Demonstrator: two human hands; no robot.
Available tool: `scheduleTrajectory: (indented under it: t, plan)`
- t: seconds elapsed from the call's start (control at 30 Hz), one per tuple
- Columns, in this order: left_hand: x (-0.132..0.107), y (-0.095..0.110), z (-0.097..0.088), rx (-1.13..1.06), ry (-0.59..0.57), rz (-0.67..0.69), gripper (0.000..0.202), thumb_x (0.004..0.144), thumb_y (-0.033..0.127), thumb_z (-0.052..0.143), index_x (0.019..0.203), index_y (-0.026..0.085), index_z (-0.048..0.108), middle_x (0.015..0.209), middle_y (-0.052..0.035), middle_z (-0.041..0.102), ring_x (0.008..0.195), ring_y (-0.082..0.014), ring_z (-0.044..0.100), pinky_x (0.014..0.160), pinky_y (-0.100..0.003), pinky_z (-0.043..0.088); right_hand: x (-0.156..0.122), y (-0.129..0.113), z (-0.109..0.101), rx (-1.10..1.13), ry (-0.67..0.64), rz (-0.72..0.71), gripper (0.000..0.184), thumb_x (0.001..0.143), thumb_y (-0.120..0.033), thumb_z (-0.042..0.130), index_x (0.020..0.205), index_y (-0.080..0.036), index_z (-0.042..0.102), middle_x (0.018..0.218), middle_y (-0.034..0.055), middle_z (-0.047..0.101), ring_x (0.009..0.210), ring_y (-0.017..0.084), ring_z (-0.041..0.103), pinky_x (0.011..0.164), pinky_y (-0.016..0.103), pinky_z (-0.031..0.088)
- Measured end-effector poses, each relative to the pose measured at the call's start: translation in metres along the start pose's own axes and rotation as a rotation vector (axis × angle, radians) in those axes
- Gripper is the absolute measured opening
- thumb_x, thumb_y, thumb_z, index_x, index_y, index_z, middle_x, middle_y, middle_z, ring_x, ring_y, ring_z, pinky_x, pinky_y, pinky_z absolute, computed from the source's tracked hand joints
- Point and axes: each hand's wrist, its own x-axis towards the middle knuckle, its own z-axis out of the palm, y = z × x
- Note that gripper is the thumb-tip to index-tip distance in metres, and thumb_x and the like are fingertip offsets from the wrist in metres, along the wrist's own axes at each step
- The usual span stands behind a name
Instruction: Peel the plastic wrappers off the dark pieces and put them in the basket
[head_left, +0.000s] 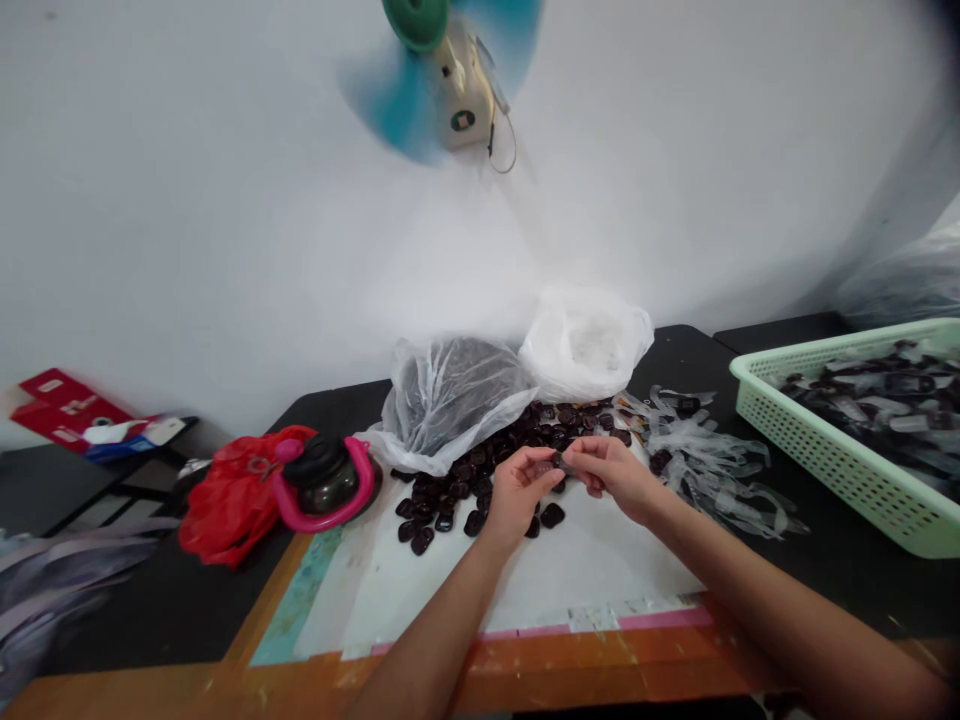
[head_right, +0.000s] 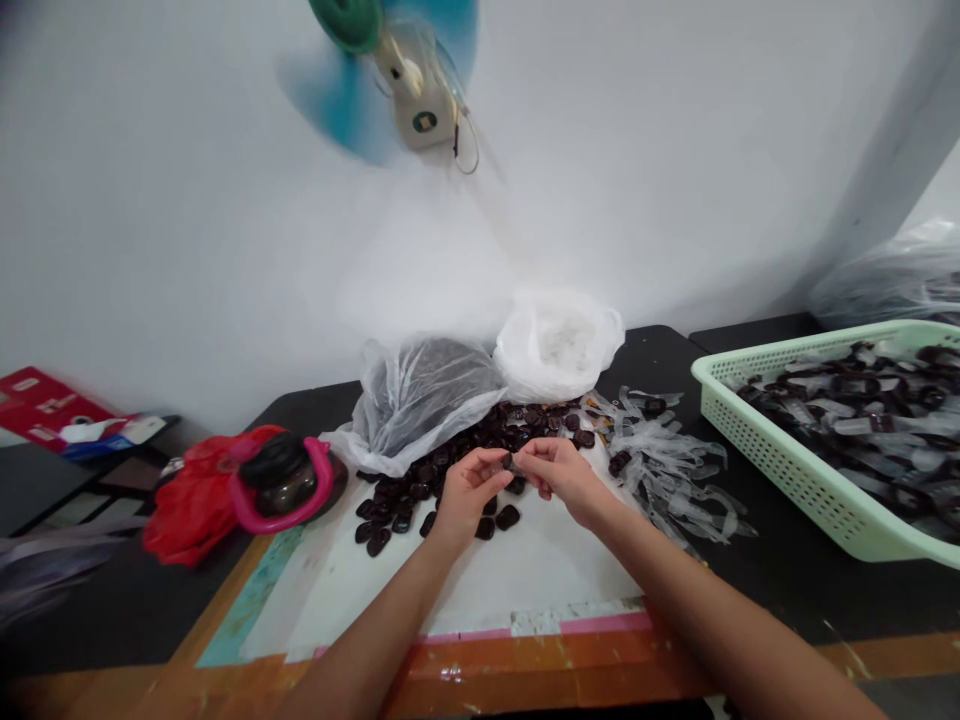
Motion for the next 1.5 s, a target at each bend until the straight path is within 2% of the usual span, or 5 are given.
scheduleTrajectory:
  t: [0.67,0.93,1.07,1.23,1.5]
  plan:
    - [-0.001,0.005,-0.003,0.23,0.154,0.155,0.017,0.077,0.028,0.064,0.069,0.014,0.067,0.098,-0.0081,0.058,0.09,-0.0172,0.055,0.078,-0.027,0.043,-0.001,0.006,0.009,-0.037,0.027,-0.123,0.027,0.077,-0.042,0.063,0.089,-0.019,0.056,0.057,-0.0059,0.042,0.046,0.007,0.035,0.04,0.019,0.033]
    - [0.005,-0.001,-0.008,-0.069,0.175,0.037,0.017,0.074,0.029,0.065,0.067,0.013,0.066,0.099,-0.0062,0.055,0.086,-0.0145,0.051,0.076,-0.025,0.04,0.002,0.011,0.004,-0.193,-0.141,-0.088,0.02,0.077,-0.036,0.062,0.078,-0.016,0.056,0.058,-0.0036,0.045,0.046,0.007,0.038,0.037,0.018,0.034]
    - [0.004,0.002,-0.004,-0.224,0.137,-0.066,0.018,0.069,0.029,0.069,0.069,0.012,0.068,0.097,-0.0072,0.055,0.079,-0.0135,0.05,0.071,-0.024,0.041,0.004,0.014,0.006,-0.168,-0.097,-0.21,0.039,0.078,-0.04,0.063,0.11,-0.024,0.048,0.081,-0.0004,0.05,0.06,0.01,0.047,0.041,0.019,0.042]
    - [0.004,0.006,-0.004,-0.283,0.121,-0.098,0.019,0.068,0.029,0.07,0.065,0.011,0.065,0.086,-0.004,0.053,0.072,-0.0107,0.047,0.067,-0.023,0.04,0.002,0.01,0.004,-0.223,-0.248,-0.176,0.03,0.084,-0.046,0.055,0.076,-0.018,0.051,0.064,-0.004,0.039,0.051,0.007,0.038,0.042,0.019,0.036]
    - [0.014,0.013,-0.016,-0.228,0.296,0.001,0.021,0.065,0.028,0.073,0.06,0.012,0.061,0.078,0.0006,0.046,0.066,-0.0067,0.041,0.06,-0.019,0.036,-0.002,-0.007,-0.009,-0.234,-0.186,-0.178,0.027,0.084,-0.036,0.056,0.067,-0.016,0.053,0.058,-0.003,0.044,0.05,0.008,0.036,0.046,0.021,0.03]
